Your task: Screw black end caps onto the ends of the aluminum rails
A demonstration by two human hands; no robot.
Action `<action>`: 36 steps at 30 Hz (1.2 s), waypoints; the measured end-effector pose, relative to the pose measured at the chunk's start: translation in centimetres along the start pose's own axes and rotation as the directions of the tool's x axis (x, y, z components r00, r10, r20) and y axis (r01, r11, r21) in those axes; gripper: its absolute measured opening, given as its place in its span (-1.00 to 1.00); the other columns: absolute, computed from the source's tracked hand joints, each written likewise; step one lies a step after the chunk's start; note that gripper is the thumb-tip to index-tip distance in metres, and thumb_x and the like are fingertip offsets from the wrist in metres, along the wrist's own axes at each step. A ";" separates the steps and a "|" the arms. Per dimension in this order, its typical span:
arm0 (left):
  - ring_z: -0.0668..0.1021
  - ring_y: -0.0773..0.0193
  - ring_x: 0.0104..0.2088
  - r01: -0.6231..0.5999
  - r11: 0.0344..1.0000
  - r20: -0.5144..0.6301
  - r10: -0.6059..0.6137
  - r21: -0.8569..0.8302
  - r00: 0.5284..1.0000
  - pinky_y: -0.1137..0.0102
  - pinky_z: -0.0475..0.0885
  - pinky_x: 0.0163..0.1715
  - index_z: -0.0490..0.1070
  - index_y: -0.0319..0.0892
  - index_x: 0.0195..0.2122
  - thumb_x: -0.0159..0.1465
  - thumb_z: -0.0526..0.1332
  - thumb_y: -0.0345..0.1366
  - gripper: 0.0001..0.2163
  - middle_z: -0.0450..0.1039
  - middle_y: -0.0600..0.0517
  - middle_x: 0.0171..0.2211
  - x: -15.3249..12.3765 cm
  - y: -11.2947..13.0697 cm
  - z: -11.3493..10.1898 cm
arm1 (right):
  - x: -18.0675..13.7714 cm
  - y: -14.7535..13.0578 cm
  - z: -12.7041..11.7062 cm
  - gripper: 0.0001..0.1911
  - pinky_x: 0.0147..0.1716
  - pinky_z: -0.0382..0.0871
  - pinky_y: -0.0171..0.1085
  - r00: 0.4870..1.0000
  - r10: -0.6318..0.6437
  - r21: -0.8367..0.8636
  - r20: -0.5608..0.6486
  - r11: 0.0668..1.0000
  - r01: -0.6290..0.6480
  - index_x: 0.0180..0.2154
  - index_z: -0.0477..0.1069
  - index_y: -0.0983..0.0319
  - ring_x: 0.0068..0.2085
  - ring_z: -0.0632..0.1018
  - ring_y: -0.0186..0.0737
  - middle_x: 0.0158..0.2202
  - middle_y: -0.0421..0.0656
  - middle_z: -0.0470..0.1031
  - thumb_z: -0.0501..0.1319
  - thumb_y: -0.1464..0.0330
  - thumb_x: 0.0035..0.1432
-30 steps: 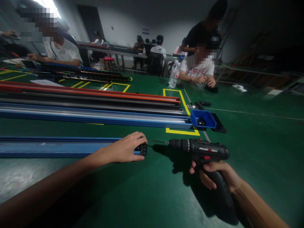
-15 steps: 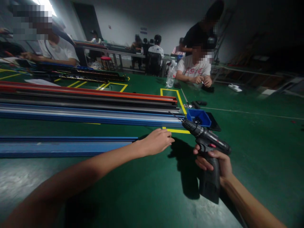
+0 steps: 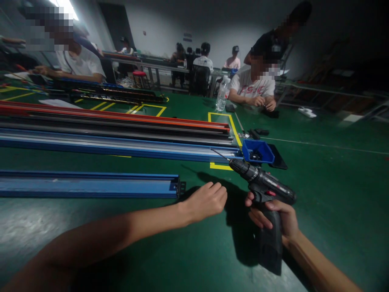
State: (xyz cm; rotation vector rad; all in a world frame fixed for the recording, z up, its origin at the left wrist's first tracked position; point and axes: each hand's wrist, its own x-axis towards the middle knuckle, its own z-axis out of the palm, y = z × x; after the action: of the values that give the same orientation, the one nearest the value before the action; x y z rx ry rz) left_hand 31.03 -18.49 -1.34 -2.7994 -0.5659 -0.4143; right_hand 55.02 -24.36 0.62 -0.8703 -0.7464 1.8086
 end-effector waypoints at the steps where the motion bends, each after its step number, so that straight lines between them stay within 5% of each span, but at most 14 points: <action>1: 0.52 0.12 -0.26 -0.010 1.000 -0.032 0.010 0.012 0.999 0.26 0.32 -0.38 0.46 -0.35 -0.16 0.40 0.04 -0.56 -0.80 0.50 -0.13 -0.26 -0.5 0.4 -0.4 | 0.0 0.1 -0.1 -0.72 -0.61 0.21 -0.28 1.000 0.007 -0.006 0.011 1.000 -0.007 -0.22 0.57 0.28 -0.71 0.20 -0.47 -0.28 -0.02 0.65 0.26 0.34 -0.02; 7: 0.54 0.13 -0.23 -0.002 1.000 -0.124 0.002 0.001 0.992 0.28 0.43 -0.33 0.47 -0.34 -0.11 0.42 0.05 -0.51 -0.81 0.52 -0.14 -0.23 -3.5 1.5 -2.4 | 0.2 0.8 -0.4 -0.70 -0.60 0.23 -0.30 0.997 0.051 0.006 0.063 0.999 -0.051 -0.19 0.56 0.29 -0.70 0.24 -0.46 -0.27 -0.01 0.66 0.26 0.33 0.00; 11: 0.56 0.11 -0.19 0.029 0.997 -0.204 -0.042 -0.066 0.978 0.25 0.50 -0.28 0.47 -0.34 -0.07 0.44 0.03 -0.50 -0.77 0.53 -0.16 -0.22 -5.1 0.1 -3.5 | 0.4 0.9 -0.6 -0.69 -0.60 0.25 -0.32 0.993 0.079 0.011 0.089 0.997 -0.080 -0.18 0.57 0.32 -0.70 0.27 -0.46 -0.29 0.00 0.66 0.27 0.34 0.00; 15: 0.56 0.14 -0.06 0.189 0.936 -0.266 -0.271 -0.296 0.925 0.20 0.54 -0.05 0.46 -0.27 0.03 0.46 -0.01 -0.51 -0.72 0.55 -0.15 -0.10 -6.0 -3.2 -4.6 | 0.4 1.1 -0.7 -0.69 -0.61 0.27 -0.34 0.988 0.110 0.004 0.111 0.994 -0.111 -0.17 0.56 0.33 -0.69 0.31 -0.47 -0.23 0.03 0.66 0.27 0.34 0.02; 17: 0.57 0.18 -0.07 0.321 0.794 -0.254 -0.500 -0.516 0.828 0.22 0.53 -0.01 0.51 -0.21 -0.04 0.48 0.07 -0.40 -0.79 0.57 -0.09 -0.12 -6.2 -5.0 -4.9 | 0.4 1.3 -0.7 -0.70 -0.60 0.29 -0.35 0.985 0.125 0.007 0.116 0.992 -0.126 -0.17 0.56 0.33 -0.68 0.33 -0.47 -0.22 0.04 0.66 0.27 0.35 0.03; 19: 0.60 0.20 -0.14 0.430 0.546 -0.144 -0.722 -0.719 0.677 0.26 0.53 -0.08 0.55 -0.17 -0.13 0.45 0.17 -0.26 -0.83 0.60 -0.04 -0.17 -6.2 -6.6 -4.8 | 0.3 1.5 -0.8 -0.68 -0.61 0.30 -0.35 0.983 0.137 0.009 0.121 0.990 -0.140 -0.17 0.56 0.35 -0.69 0.34 -0.47 -0.23 0.05 0.66 0.27 0.35 0.02; 22: 0.59 0.27 -0.31 0.385 0.111 0.089 -0.880 -0.916 0.466 0.37 0.50 -0.32 0.57 -0.20 -0.17 0.34 0.31 -0.15 -0.79 0.62 -0.04 -0.23 -6.0 -8.0 -4.0 | 0.3 1.8 -1.0 -0.65 -0.63 0.27 -0.35 0.978 0.163 0.005 0.129 0.986 -0.165 -0.16 0.56 0.37 -0.70 0.33 -0.46 -0.26 0.07 0.66 0.27 0.34 0.00; 24: 0.56 0.32 -0.39 0.303 -0.098 0.219 -0.892 -0.948 0.396 0.42 0.43 -0.43 0.58 -0.24 -0.19 0.25 0.38 -0.14 -0.74 0.62 -0.06 -0.26 -6.0 -8.2 -3.4 | 0.3 2.0 -1.0 -0.64 -0.64 0.27 -0.35 0.973 0.186 0.004 0.138 0.982 -0.189 -0.16 0.57 0.38 -0.71 0.33 -0.46 -0.26 0.08 0.67 0.27 0.34 -0.01; 28: 0.51 0.38 -0.43 0.241 -0.271 0.351 -0.844 -0.932 0.406 0.46 0.35 -0.49 0.59 -0.27 -0.20 0.18 0.45 -0.13 -0.70 0.62 -0.08 -0.28 -6.1 -7.9 -2.5 | 0.2 2.1 -1.2 -0.63 -0.65 0.26 -0.37 0.962 0.206 0.009 0.180 0.977 -0.211 -0.15 0.59 0.38 -0.72 0.34 -0.46 -0.26 0.09 0.67 0.26 0.34 -0.01; 36: 0.51 0.39 -0.45 0.231 -0.279 0.357 -0.811 -0.932 0.463 0.45 0.37 -0.47 0.57 -0.26 -0.20 0.17 0.46 -0.14 -0.69 0.64 -0.09 -0.27 -6.1 -7.6 -2.7 | 0.2 2.3 -1.4 -0.62 -0.63 0.29 -0.37 0.957 0.214 0.021 0.195 0.975 -0.222 -0.15 0.60 0.39 -0.71 0.35 -0.45 -0.27 0.09 0.67 0.24 0.34 0.01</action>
State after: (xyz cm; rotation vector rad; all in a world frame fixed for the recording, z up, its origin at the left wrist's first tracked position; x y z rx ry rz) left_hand 21.94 -14.56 0.61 -2.6512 -2.3380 -2.5689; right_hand 54.99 -24.79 -2.00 -0.7824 -0.7529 2.1204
